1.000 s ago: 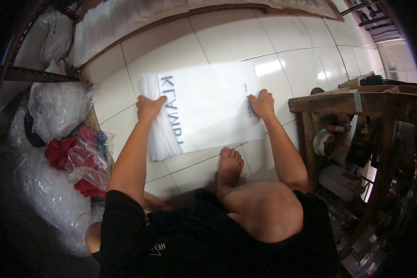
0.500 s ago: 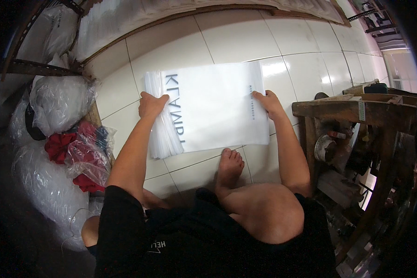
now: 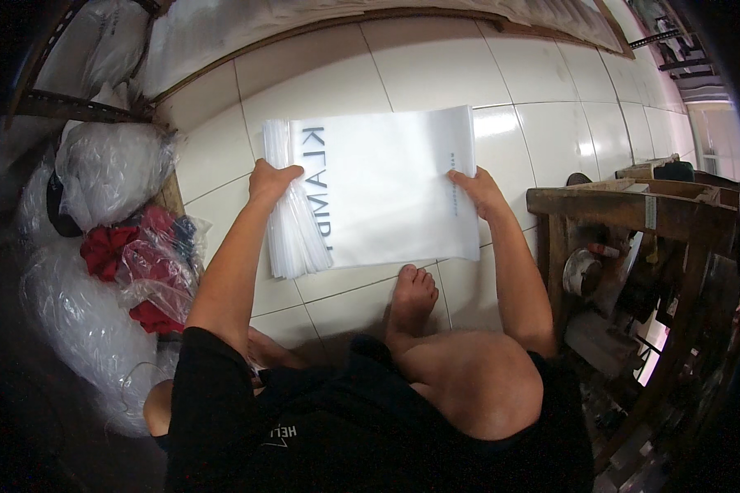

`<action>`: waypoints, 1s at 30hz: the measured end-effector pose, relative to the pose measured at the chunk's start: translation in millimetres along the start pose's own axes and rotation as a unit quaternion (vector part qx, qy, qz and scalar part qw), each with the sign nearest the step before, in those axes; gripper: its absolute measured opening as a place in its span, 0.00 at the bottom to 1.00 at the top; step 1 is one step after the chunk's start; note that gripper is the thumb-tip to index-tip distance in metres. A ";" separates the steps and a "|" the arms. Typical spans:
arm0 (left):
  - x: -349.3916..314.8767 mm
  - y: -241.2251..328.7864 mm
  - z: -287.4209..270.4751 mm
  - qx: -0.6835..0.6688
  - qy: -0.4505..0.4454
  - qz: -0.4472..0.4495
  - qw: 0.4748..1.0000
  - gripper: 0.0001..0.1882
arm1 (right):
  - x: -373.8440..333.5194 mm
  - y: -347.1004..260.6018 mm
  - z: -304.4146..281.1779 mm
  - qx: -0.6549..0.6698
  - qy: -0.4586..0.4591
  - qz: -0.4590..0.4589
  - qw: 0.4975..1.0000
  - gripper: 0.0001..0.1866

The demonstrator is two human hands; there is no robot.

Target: The person sits on the floor and repeatedly folds white plastic shopping bags. They pick up a bag, fold it into a smaller square shape, and place it on a growing stack. The process is repeated for multiple bags.

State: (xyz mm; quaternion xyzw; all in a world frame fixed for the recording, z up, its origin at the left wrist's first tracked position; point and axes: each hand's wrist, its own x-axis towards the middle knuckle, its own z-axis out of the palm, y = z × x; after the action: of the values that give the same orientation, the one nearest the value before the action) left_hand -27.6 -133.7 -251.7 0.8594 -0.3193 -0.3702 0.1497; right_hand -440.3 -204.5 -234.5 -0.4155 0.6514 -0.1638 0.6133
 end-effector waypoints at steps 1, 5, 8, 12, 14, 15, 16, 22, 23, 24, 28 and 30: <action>-1.2 2.7 -0.3 -0.008 -0.008 0.000 1.000 0.43 | 4.6 7.7 0.3 0.009 0.007 -0.010 1.000 0.25; -14.9 20.5 -1.9 0.010 -0.002 -0.029 1.000 0.38 | 3.6 6.2 2.4 0.008 0.029 0.016 0.999 0.23; -11.3 17.0 -2.2 0.013 0.009 -0.026 1.000 0.36 | 2.8 5.7 2.4 0.015 0.024 0.025 0.999 0.23; -15.6 20.3 -1.1 0.017 0.023 -0.008 1.000 0.34 | -1.9 10.6 1.3 0.046 0.022 -0.028 0.998 0.21; -17.8 20.2 -2.4 0.011 0.033 0.004 0.999 0.33 | -1.9 9.4 -0.8 0.022 0.018 -0.040 0.999 0.20; -22.9 21.4 -4.4 0.007 0.037 0.010 0.999 0.33 | -6.4 7.6 3.0 0.029 0.026 -0.061 0.997 0.19; -28.4 22.2 -6.7 0.003 0.042 0.015 0.999 0.32 | -12.4 6.6 6.9 0.036 0.034 -0.082 0.995 0.19; -100.7 65.1 -41.7 -0.189 0.138 0.184 0.955 0.25 | -84.4 -24.4 14.4 0.040 0.140 -0.184 0.972 0.19; -108.5 62.5 -41.0 -0.237 0.172 0.215 0.932 0.24 | -95.1 -26.6 18.5 0.062 0.156 -0.208 0.964 0.19; -116.3 63.9 -39.9 -0.285 0.204 0.248 0.903 0.24 | -104.1 -26.2 20.0 0.093 0.172 -0.229 0.954 0.20; -120.1 43.5 -13.6 -0.378 0.273 0.320 0.825 0.27 | -111.2 -10.7 37.4 0.158 0.213 -0.299 0.916 0.25; -120.5 44.2 -4.3 -0.370 0.284 0.323 0.823 0.25 | -99.5 3.6 50.1 0.115 0.240 -0.310 0.913 0.23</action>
State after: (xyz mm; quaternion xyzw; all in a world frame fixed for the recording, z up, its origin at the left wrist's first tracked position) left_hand -106.6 -87.4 -161.7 0.6545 -0.3605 -0.1304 0.6517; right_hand -404.5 -113.7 -180.9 -0.4713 0.5939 -0.5146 0.4004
